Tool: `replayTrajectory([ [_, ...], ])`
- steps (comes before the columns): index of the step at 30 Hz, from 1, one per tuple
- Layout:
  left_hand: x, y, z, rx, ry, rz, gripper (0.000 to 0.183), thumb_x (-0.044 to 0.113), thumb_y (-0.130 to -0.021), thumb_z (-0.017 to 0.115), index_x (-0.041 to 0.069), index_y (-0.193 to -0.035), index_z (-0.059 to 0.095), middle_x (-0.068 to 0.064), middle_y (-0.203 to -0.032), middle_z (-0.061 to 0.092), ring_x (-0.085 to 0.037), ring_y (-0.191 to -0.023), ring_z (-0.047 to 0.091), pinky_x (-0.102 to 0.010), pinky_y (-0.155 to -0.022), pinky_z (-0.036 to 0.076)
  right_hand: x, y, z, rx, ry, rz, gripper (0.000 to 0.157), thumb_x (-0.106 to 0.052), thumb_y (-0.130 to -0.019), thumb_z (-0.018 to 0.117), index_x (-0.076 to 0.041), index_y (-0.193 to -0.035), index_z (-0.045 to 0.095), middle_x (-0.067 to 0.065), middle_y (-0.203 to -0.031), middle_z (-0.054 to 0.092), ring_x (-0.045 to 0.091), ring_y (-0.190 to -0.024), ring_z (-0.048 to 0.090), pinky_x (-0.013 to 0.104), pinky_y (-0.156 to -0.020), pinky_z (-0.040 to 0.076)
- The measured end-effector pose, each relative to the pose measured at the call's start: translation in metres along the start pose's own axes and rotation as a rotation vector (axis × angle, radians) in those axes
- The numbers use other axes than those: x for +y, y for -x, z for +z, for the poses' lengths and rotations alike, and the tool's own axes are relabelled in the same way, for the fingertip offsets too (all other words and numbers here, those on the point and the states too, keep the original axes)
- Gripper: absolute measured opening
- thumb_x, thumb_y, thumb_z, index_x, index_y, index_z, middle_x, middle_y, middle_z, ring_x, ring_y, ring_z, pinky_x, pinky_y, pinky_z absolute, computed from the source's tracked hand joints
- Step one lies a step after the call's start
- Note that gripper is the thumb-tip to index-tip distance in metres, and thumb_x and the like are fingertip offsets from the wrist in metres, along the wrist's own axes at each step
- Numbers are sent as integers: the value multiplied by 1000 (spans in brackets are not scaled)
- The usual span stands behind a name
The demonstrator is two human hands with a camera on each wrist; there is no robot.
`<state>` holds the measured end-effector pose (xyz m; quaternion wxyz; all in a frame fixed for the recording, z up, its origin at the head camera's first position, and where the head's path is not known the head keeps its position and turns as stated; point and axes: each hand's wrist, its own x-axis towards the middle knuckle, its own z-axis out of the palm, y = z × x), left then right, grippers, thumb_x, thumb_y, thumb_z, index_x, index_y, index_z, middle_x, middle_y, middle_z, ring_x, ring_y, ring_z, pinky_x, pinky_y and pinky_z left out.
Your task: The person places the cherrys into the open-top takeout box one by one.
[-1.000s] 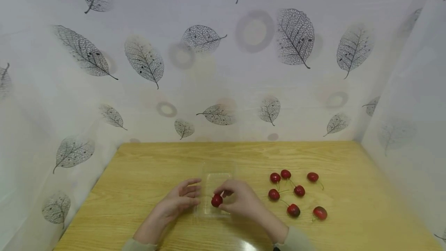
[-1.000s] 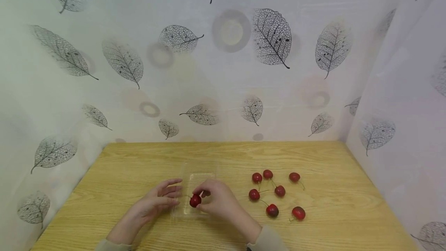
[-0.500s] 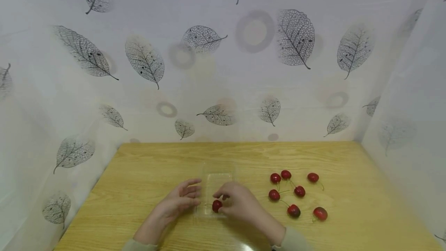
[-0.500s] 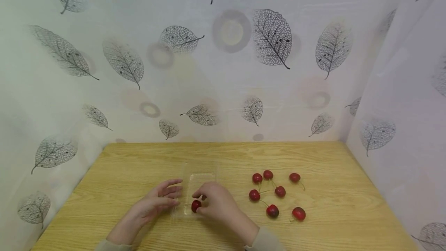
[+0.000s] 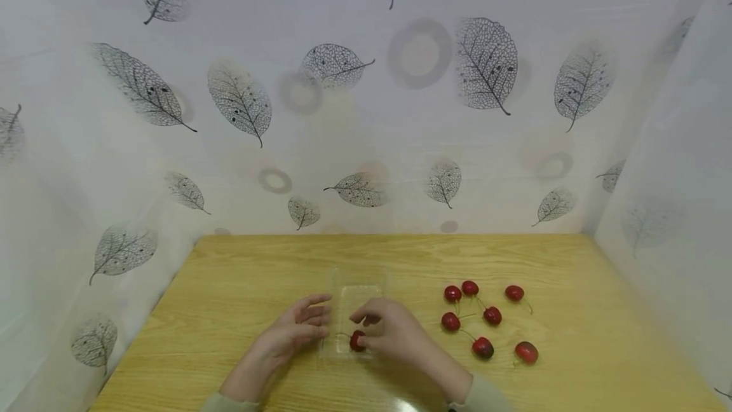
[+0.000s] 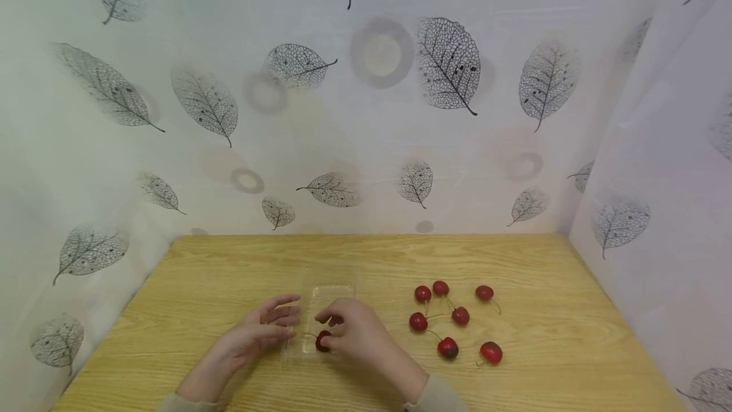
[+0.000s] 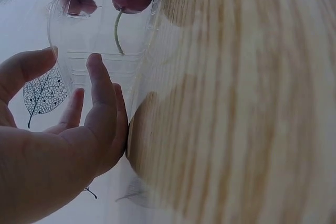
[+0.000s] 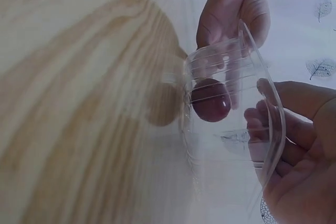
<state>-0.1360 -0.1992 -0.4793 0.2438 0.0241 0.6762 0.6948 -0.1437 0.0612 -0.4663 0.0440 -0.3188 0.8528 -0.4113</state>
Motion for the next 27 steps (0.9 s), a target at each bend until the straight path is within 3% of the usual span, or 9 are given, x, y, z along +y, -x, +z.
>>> replayTrajectory([
  [10,-1,-1,-1,1,10,11,79,-4,-93,67,-7,-162,28,-39,-162,33,-26,-133,54,-27,-100,55,8,-1,-8,4,-258,42,30,-8,-90,82,-2,-119,76,12,-116,79,19,-101,73,24,-93,59],
  [15,-1,-2,-1,-1,13,9,80,-5,-92,67,-7,-162,28,-38,-161,34,-24,-130,55,-27,-98,56,14,0,-16,46,-377,45,32,-8,-92,79,3,-121,73,21,-116,77,22,-100,73,24,-93,59],
  [22,2,1,0,-7,23,7,81,-4,-92,67,-7,-162,27,-37,-161,35,-25,-130,56,-26,-99,56,22,4,-31,94,-404,96,33,-9,-92,79,3,-123,73,23,-119,76,5,-98,69,24,-93,59],
  [27,3,1,0,-1,22,0,81,-4,-92,68,-7,-162,28,-37,-161,35,-25,-131,55,-26,-99,56,29,11,-43,132,-419,118,34,-7,-94,77,6,-124,71,25,-119,75,2,-98,69,23,-93,59],
])
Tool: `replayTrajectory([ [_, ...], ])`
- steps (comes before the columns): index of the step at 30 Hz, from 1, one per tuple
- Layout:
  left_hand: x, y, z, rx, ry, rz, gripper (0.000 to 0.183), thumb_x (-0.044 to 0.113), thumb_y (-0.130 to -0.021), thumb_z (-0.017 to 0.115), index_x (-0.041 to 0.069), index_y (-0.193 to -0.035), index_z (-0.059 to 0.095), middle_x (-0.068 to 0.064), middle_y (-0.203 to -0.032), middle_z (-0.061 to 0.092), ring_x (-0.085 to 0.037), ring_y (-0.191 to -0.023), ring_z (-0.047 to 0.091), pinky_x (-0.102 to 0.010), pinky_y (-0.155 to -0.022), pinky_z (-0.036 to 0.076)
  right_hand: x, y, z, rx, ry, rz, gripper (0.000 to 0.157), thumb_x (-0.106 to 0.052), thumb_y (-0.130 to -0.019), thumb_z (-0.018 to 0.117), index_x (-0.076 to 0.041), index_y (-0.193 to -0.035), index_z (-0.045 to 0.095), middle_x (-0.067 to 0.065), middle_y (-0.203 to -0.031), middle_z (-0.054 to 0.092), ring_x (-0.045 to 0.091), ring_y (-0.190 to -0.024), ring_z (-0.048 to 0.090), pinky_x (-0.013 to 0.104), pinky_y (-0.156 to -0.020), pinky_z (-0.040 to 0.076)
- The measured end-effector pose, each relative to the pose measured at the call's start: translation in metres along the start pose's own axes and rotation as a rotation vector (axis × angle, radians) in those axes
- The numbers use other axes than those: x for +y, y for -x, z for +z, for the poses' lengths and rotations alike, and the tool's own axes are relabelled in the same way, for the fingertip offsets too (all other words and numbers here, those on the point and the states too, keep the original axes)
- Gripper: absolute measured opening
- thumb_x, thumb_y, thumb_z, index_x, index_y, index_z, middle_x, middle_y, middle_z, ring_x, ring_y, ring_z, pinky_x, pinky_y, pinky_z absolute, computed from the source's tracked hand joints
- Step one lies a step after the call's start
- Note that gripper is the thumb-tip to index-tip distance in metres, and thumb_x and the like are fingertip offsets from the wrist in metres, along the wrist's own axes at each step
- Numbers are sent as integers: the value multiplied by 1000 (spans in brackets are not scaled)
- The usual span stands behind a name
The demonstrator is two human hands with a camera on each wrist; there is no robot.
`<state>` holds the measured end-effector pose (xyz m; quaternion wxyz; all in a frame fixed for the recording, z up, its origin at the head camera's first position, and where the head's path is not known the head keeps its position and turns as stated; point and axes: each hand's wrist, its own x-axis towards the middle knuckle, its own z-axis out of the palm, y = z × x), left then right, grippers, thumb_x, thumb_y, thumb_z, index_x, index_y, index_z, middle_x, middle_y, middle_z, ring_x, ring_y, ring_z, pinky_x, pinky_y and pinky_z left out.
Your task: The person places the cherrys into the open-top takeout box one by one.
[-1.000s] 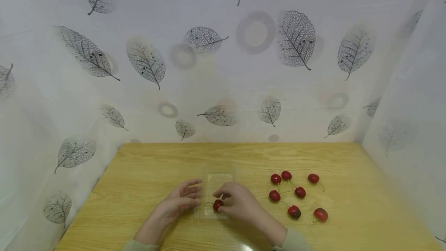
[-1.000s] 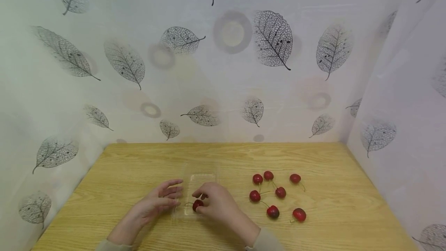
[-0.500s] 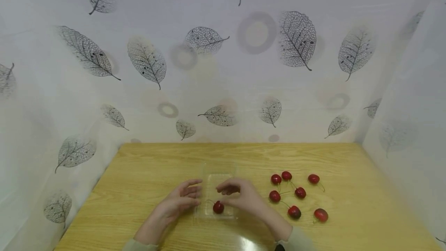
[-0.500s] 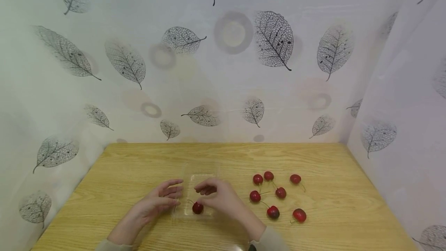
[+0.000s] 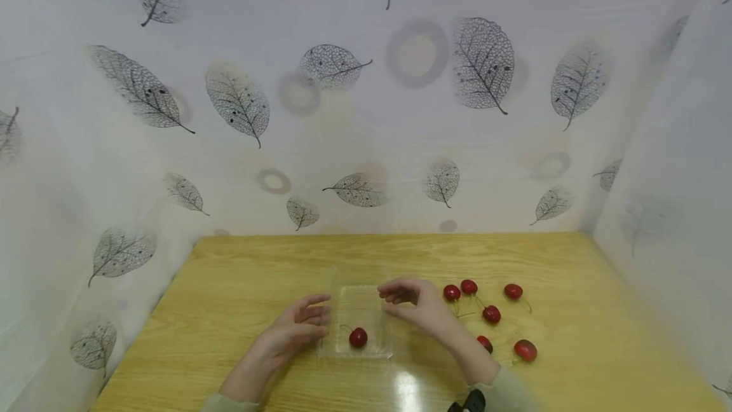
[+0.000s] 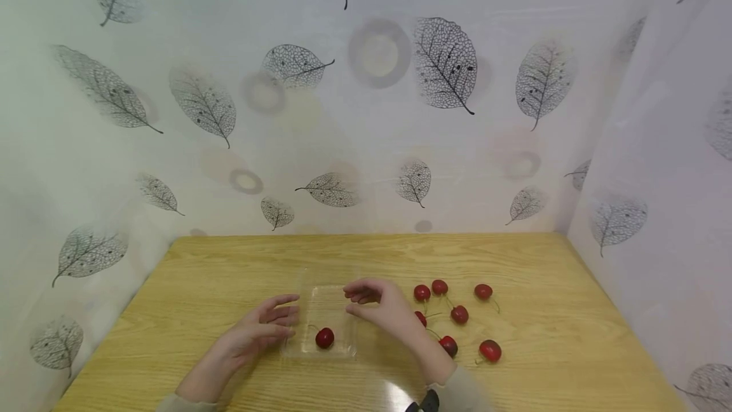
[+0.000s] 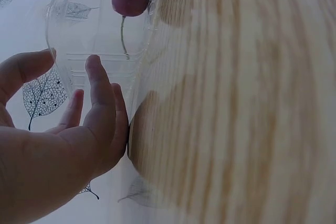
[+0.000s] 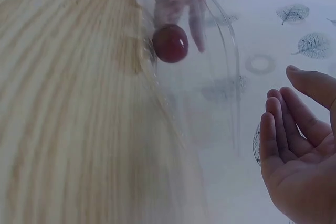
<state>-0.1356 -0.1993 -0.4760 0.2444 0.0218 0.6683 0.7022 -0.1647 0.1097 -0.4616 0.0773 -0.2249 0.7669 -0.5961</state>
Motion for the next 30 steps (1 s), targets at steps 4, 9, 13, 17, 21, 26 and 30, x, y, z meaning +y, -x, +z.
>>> replayTrajectory([
  [4,0,0,0,11,-5,-4,81,-3,-92,68,-7,-162,29,-37,-161,35,-25,-130,56,-26,-99,55,2,3,-12,48,8,-19,32,-6,-94,76,7,-123,71,26,-118,75,1,-96,68,21,-90,59],
  [9,0,-1,1,20,-5,-13,80,-2,-91,70,-6,-161,30,-36,-161,37,-23,-128,57,-26,-98,55,4,6,-27,101,26,-35,29,-3,-95,76,7,-123,72,26,-118,76,-1,-95,69,21,-89,60],
  [13,0,-1,0,23,0,-15,80,-3,-91,70,-5,-161,30,-36,-160,37,-22,-125,58,-26,-97,55,1,11,-41,129,29,10,30,-5,-97,75,6,-125,71,26,-120,75,-1,-96,69,19,-89,59],
  [17,0,0,0,16,-2,-10,81,-2,-91,69,-6,-161,29,-37,-160,36,-21,-125,58,-26,-97,55,0,15,-53,160,12,77,34,-7,-98,75,7,-128,69,31,-125,71,-1,-98,69,18,-88,59],
  [21,-1,-1,0,16,-7,-7,81,-3,-91,70,-7,-161,29,-38,-161,35,-20,-123,59,-27,-97,55,0,19,-62,214,-11,96,33,-5,-97,74,8,-127,69,34,-126,69,-1,-97,69,18,-85,59],
  [26,0,-1,0,16,-9,-8,81,-3,-91,69,-6,-161,29,-38,-161,34,-20,-125,59,-27,-97,55,1,24,-74,265,7,97,33,-5,-97,75,8,-127,69,28,-122,73,-1,-96,70,18,-84,60],
  [30,0,-1,0,24,-5,-15,80,-3,-92,69,-6,-161,30,-37,-160,36,-21,-126,58,-27,-96,55,-3,29,-86,296,57,129,36,-8,-98,75,8,-130,68,28,-125,72,-3,-96,69,16,-86,59],
])
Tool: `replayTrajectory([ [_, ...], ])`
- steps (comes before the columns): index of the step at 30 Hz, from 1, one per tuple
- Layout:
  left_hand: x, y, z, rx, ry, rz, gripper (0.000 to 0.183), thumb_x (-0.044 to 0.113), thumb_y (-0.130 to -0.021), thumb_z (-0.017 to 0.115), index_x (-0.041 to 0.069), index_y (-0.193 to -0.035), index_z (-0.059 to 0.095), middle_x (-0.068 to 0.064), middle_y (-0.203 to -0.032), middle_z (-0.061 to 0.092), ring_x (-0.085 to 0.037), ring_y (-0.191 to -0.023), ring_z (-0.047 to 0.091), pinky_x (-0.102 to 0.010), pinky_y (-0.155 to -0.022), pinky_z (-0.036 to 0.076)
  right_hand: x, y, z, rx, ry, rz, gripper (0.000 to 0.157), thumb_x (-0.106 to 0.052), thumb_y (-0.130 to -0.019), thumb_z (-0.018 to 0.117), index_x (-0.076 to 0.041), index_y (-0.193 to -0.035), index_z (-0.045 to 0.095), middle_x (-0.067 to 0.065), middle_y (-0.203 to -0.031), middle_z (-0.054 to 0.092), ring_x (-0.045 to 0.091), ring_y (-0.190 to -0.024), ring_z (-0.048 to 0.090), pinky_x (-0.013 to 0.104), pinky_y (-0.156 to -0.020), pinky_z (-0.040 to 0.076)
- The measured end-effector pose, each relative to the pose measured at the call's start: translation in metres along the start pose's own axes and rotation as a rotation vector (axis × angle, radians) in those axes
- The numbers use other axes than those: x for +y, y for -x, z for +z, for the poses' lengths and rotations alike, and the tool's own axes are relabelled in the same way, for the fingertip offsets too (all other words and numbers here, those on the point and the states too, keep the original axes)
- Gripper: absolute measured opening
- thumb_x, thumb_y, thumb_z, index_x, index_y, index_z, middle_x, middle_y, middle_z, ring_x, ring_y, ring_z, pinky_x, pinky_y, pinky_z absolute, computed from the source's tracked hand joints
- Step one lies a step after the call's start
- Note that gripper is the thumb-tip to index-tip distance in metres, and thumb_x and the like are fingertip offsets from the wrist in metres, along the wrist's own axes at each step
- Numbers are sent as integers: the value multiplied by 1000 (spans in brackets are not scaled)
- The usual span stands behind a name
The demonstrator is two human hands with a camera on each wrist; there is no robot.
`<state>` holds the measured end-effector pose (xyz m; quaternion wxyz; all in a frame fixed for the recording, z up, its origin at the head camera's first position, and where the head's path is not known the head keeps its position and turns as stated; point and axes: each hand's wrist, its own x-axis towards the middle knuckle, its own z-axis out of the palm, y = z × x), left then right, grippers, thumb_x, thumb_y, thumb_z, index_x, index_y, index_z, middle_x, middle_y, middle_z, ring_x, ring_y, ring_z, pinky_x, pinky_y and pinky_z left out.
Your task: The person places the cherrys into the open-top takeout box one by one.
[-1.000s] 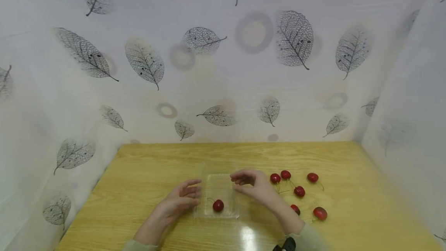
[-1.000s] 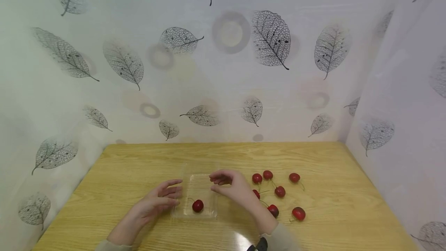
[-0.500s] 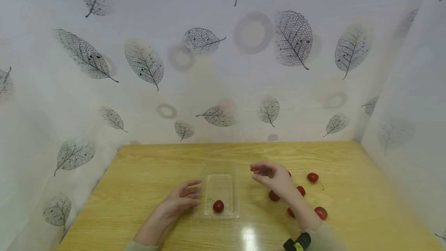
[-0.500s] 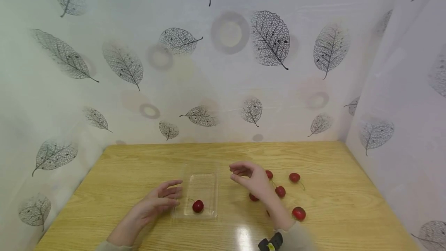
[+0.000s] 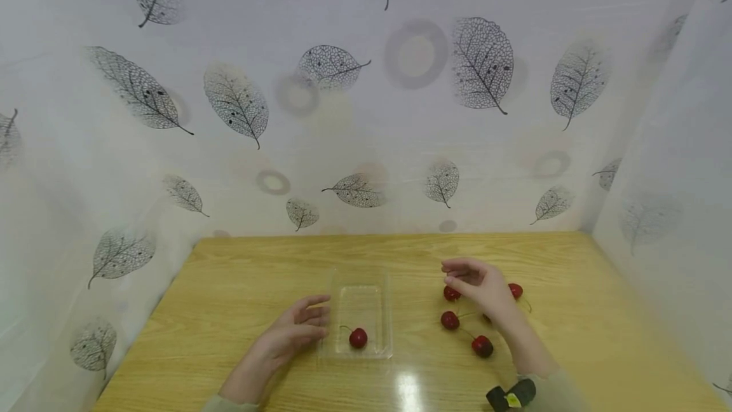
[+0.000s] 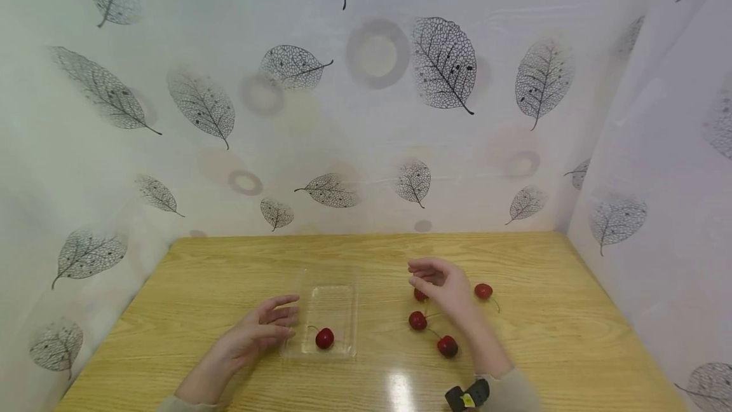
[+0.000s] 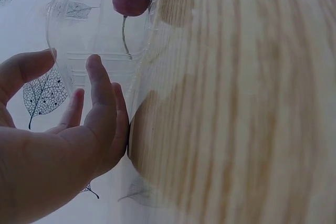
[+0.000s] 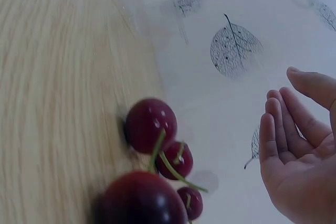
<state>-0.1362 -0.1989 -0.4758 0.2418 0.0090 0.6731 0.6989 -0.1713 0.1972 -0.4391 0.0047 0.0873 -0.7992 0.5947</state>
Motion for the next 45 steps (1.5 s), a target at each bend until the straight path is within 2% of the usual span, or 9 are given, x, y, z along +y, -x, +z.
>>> replayTrajectory([
  [4,1,0,1,11,4,-14,80,-4,-92,70,-5,-161,31,-36,-160,38,-21,-124,59,-26,-96,56,3,2,-13,36,40,10,37,-11,-99,75,6,-132,68,17,-122,76,-6,-97,68,14,-88,57],
  [9,1,1,1,10,3,-9,80,-5,-91,69,-6,-161,30,-37,-160,37,-23,-126,58,-26,-96,56,9,5,-27,69,39,5,37,-11,-100,73,6,-133,67,-2,-117,78,-7,-99,67,10,-91,55],
  [14,1,1,1,5,0,-7,81,-4,-92,69,-6,-162,29,-37,-161,36,-22,-126,58,-26,-97,55,14,7,-40,95,39,-9,38,-10,-100,73,9,-132,66,-20,-110,76,-9,-98,67,8,-90,54],
  [17,0,0,0,3,2,-9,80,-4,-92,69,-6,-162,29,-36,-161,36,-21,-125,58,-26,-97,55,18,8,-47,102,48,-14,38,-9,-99,74,10,-132,66,-27,-107,74,-9,-96,67,8,-88,55],
  [31,-1,-2,-2,-5,12,0,80,-4,-92,69,-6,-161,30,-36,-160,37,-20,-123,59,-26,-97,56,37,16,-77,157,103,8,40,-7,-99,74,13,-132,64,-35,-103,71,-13,-94,67,6,-85,54],
  [38,-1,-1,-2,-2,0,1,81,-3,-91,70,-7,-161,30,-37,-160,37,-19,-124,59,-26,-97,55,45,22,-90,176,162,37,43,-14,-99,75,9,-134,64,-36,-105,69,-16,-95,65,2,-86,50],
  [45,0,0,-1,1,-4,-2,81,-4,-91,70,-6,-161,30,-38,-161,35,-21,-125,59,-26,-97,55,62,25,-101,188,184,37,42,-17,-100,75,7,-133,65,-37,-106,69,-15,-96,66,2,-86,49],
])
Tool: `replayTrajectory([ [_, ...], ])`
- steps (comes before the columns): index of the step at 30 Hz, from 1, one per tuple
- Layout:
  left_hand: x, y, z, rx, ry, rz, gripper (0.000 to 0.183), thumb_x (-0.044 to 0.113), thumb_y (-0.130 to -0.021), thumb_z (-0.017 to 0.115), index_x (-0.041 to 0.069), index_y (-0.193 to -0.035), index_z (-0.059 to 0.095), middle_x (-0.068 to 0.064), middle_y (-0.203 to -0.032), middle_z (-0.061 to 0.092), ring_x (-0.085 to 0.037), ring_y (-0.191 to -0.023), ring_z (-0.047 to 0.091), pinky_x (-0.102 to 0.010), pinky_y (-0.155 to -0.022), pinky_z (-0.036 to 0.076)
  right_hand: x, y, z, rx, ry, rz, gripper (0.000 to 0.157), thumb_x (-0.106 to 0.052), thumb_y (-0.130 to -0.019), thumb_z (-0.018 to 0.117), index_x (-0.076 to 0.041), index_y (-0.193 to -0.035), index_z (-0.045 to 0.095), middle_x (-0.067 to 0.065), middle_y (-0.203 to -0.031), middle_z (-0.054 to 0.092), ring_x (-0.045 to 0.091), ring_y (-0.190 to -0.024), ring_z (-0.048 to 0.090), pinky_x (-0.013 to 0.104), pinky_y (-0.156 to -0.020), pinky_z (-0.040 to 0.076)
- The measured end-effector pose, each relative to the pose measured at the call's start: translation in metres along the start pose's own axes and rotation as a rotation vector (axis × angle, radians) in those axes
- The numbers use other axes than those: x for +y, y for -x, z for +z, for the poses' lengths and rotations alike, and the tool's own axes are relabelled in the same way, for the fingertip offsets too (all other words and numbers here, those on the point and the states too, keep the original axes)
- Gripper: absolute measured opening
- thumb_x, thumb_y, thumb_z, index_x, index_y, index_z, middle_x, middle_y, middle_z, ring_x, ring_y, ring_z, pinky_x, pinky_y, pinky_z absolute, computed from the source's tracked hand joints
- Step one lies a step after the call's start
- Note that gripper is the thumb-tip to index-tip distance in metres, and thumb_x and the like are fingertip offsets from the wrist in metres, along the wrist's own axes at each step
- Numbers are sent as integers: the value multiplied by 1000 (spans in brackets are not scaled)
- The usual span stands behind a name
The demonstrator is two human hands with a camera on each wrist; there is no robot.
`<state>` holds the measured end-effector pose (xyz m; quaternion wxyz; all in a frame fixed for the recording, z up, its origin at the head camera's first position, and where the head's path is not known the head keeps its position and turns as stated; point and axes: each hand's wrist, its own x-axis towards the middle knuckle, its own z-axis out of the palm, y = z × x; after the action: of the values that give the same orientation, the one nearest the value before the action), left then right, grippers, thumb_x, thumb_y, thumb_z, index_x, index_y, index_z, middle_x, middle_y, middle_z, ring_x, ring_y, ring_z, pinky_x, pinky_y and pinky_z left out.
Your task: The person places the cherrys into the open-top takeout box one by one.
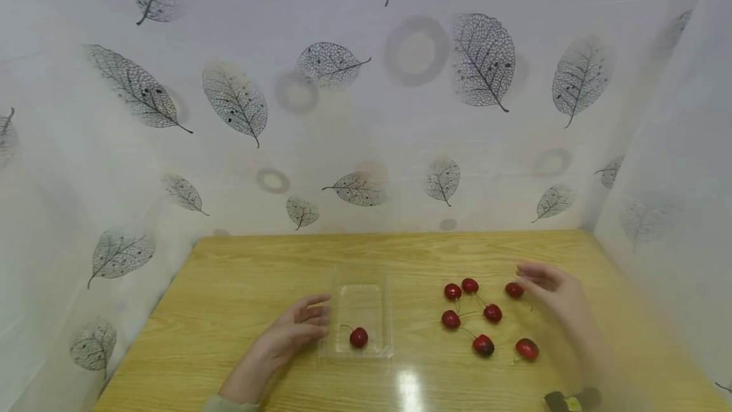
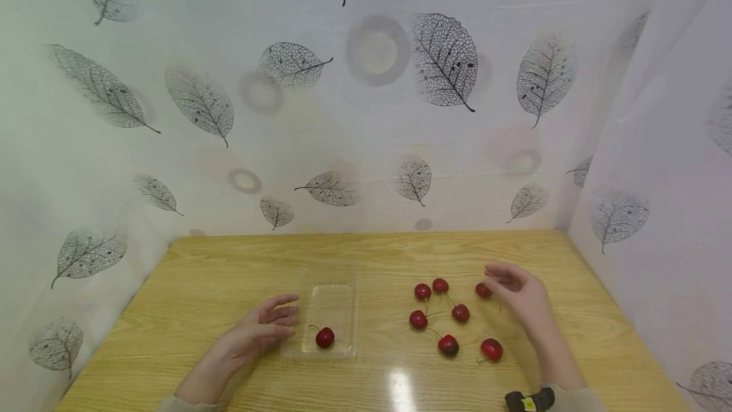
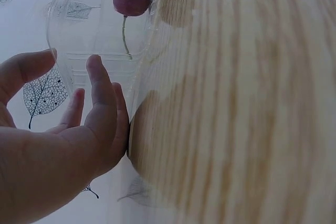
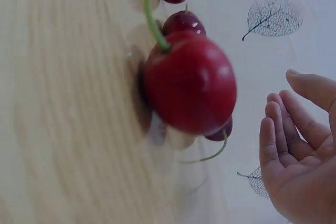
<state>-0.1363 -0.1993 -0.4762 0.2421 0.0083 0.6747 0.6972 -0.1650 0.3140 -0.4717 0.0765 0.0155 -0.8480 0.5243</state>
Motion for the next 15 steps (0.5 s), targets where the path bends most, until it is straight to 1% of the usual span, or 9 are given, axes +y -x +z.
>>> replayTrajectory([
  [3,0,0,0,-2,-1,-1,80,-4,-91,69,-6,-161,30,-38,-161,34,-21,-126,59,-26,-97,55,7,1,-3,-11,17,27,44,-18,-100,74,8,-134,64,-37,-105,69,-16,-96,65,2,-86,49],
  [6,0,0,0,-1,2,-3,80,-4,-91,69,-6,-161,30,-38,-161,34,-20,-124,60,-26,-97,55,12,3,-5,-26,59,59,46,-20,-100,74,7,-136,63,-32,-106,71,-17,-94,63,2,-85,47],
  [8,0,0,0,1,2,-3,80,-4,-91,70,-6,-161,30,-38,-161,35,-19,-124,60,-26,-97,55,15,2,-6,-34,84,73,46,-20,-100,74,7,-136,63,-21,-110,76,-17,-93,63,2,-84,47],
  [10,-1,0,-1,-4,0,-2,80,-4,-91,70,-6,-161,30,-38,-161,35,-19,-124,60,-26,-96,55,19,1,-6,-41,125,79,46,-21,-101,74,6,-136,63,-5,-116,80,-18,-92,61,3,-83,46],
  [11,-1,0,-1,-3,0,-2,80,-3,-91,70,-6,-161,31,-38,-161,35,-20,-124,60,-26,-96,55,21,1,-7,-43,138,80,46,-21,-101,73,6,-136,63,-1,-118,80,-18,-92,61,3,-83,46],
  [12,-1,0,-1,-4,-3,-2,80,-3,-92,70,-6,-161,31,-37,-161,35,-19,-125,59,-26,-96,54,22,0,-7,-44,148,82,46,-21,-101,73,6,-136,64,8,-120,79,-18,-92,61,3,-83,46],
  [13,-1,0,-1,-2,-7,-5,79,-3,-92,70,-6,-161,31,-37,-160,37,-19,-125,59,-26,-96,54,23,-1,-7,-46,158,87,46,-22,-101,73,6,-137,63,13,-123,78,-19,-91,60,3,-82,46],
  [15,-2,-1,-2,-5,-9,-3,79,-2,-92,70,-6,-161,31,-36,-160,37,-19,-125,59,-26,-96,54,26,-2,-8,-52,166,99,47,-24,-102,73,6,-137,63,16,-123,78,-19,-91,59,3,-82,46],
])
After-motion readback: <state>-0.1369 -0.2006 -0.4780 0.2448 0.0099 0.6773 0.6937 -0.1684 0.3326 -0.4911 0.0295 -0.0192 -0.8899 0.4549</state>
